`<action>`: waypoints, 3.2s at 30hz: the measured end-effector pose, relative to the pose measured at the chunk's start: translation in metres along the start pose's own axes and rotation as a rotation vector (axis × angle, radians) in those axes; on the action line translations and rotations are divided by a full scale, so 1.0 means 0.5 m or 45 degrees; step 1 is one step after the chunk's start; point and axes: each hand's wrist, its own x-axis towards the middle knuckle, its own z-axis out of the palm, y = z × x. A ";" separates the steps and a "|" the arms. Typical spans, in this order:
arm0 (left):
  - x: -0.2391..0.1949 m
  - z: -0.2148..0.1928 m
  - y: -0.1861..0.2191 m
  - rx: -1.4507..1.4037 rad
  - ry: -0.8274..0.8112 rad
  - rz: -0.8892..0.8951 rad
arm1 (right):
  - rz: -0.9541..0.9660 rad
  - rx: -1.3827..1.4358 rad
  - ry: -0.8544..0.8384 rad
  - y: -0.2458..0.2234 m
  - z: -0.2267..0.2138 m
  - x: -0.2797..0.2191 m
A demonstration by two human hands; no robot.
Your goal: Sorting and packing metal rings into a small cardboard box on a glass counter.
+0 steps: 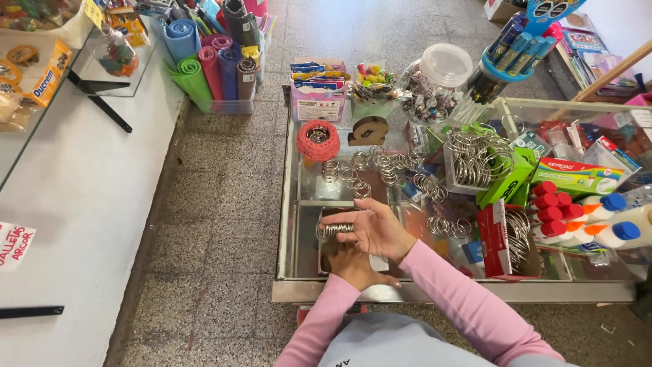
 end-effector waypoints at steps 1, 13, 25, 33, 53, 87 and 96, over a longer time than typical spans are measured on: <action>0.012 0.017 -0.015 0.001 0.001 0.000 | -0.001 -0.001 -0.001 -0.003 -0.015 0.002; 0.103 0.182 -0.097 0.024 0.047 0.126 | -0.039 0.278 0.291 0.010 -0.072 0.042; 0.194 -0.028 -0.216 0.078 0.380 0.392 | -0.036 0.040 0.413 0.024 -0.118 0.070; 0.358 0.075 -0.320 0.004 0.342 0.350 | 0.057 -0.137 0.438 0.004 -0.098 0.058; 0.269 0.055 -0.260 -0.043 0.409 0.318 | -0.286 -3.088 0.924 0.019 -0.094 0.037; 0.236 0.105 -0.254 0.051 0.420 0.114 | -0.091 -3.377 0.555 0.004 -0.182 0.087; 0.123 0.063 -0.203 -0.098 0.248 0.079 | -0.460 -3.435 0.463 0.011 -0.135 0.026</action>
